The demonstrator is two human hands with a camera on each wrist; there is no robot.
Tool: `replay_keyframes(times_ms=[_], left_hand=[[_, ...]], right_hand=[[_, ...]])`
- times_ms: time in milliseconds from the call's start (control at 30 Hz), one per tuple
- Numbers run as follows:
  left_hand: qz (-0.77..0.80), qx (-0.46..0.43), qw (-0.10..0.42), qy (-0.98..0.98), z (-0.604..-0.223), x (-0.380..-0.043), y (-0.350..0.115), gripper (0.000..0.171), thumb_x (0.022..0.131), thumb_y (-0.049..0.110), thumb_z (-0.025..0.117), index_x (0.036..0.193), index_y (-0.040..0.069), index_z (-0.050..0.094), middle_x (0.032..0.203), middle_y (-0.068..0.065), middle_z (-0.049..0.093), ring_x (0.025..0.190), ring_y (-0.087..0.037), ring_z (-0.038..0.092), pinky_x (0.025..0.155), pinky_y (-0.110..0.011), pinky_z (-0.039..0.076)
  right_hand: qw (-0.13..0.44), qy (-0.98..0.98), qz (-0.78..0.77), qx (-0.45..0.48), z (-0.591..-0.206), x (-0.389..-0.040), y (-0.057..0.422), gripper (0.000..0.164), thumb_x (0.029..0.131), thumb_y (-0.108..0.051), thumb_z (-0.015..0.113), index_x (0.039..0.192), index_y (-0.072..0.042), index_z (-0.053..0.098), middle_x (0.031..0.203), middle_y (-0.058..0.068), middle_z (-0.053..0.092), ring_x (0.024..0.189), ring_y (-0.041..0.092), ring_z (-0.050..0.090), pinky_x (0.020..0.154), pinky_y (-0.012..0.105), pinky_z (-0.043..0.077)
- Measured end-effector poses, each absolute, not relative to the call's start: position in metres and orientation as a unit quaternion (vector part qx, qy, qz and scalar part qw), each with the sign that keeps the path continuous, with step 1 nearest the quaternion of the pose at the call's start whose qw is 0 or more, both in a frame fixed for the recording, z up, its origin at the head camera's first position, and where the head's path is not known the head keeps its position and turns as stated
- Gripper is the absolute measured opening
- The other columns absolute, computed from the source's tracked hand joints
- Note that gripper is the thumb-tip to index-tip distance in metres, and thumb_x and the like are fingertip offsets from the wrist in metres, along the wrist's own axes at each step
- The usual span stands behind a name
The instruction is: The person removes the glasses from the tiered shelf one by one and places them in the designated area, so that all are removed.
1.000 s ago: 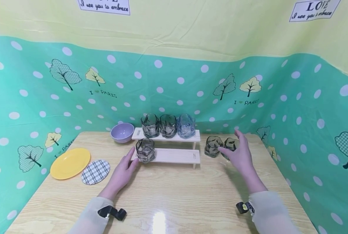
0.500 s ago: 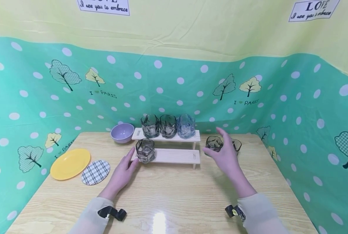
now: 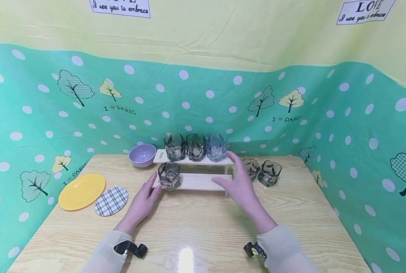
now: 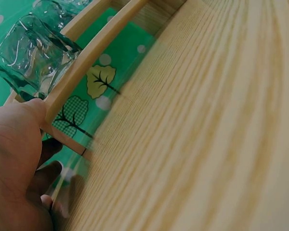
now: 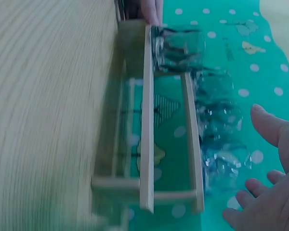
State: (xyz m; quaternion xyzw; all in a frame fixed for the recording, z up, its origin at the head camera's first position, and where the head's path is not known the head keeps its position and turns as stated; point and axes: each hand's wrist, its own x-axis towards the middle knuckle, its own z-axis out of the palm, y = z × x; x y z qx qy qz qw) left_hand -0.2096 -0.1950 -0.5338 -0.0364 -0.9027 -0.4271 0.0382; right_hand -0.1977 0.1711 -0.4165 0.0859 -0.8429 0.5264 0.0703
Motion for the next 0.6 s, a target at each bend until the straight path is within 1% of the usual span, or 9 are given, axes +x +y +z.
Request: replay_keyframes(times_ms=[100,233,400,600], left_hand=[[-0.429,-0.036,0.038,-0.902,-0.533,-0.209,-0.195,0.069,0.118,0.051,0.050,0.177,0.023,0.028,0.175,-0.018,0.038,0.161,-0.058,0.020,0.127,-0.076,0.023],[-0.426,-0.037,0.040,-0.903,-0.533,-0.209,-0.194,0.071,0.117,0.053,0.048,0.177,0.022,0.028,0.175,-0.019,0.038,0.160,-0.060,0.020,0.126,-0.077,0.022],[-0.431,-0.034,0.036,-0.901,-0.532,-0.209,-0.194,0.070,0.118,0.051,0.049,0.178,0.023,0.027,0.175,-0.018,0.038,0.162,-0.058,0.019,0.127,-0.076,0.022],[-0.427,-0.036,0.041,-0.902,-0.532,-0.209,-0.195,0.070,0.118,0.051,0.049,0.177,0.021,0.027,0.175,-0.018,0.038,0.160,-0.060,0.020,0.126,-0.077,0.021]], right_hand=[[0.060,-0.827,0.551,0.097,-0.418,-0.198,0.159,0.108,0.088,-0.028,0.096,0.174,-0.019,0.031,0.178,0.002,0.034,0.165,0.034,0.026,0.134,0.059,0.023],[0.059,-0.816,0.565,0.111,-0.422,-0.200,0.146,0.107,0.087,-0.023,0.097,0.173,-0.017,0.033,0.176,0.005,0.038,0.163,0.032,0.032,0.134,0.053,0.024],[0.052,-0.806,0.577,0.125,-0.426,-0.202,0.129,0.108,0.087,-0.020,0.097,0.173,-0.015,0.032,0.174,0.005,0.041,0.161,0.029,0.036,0.135,0.049,0.025],[0.039,-0.791,0.594,0.139,-0.432,-0.204,0.107,0.108,0.086,-0.019,0.097,0.172,-0.014,0.033,0.172,0.006,0.044,0.160,0.029,0.039,0.134,0.047,0.026]])
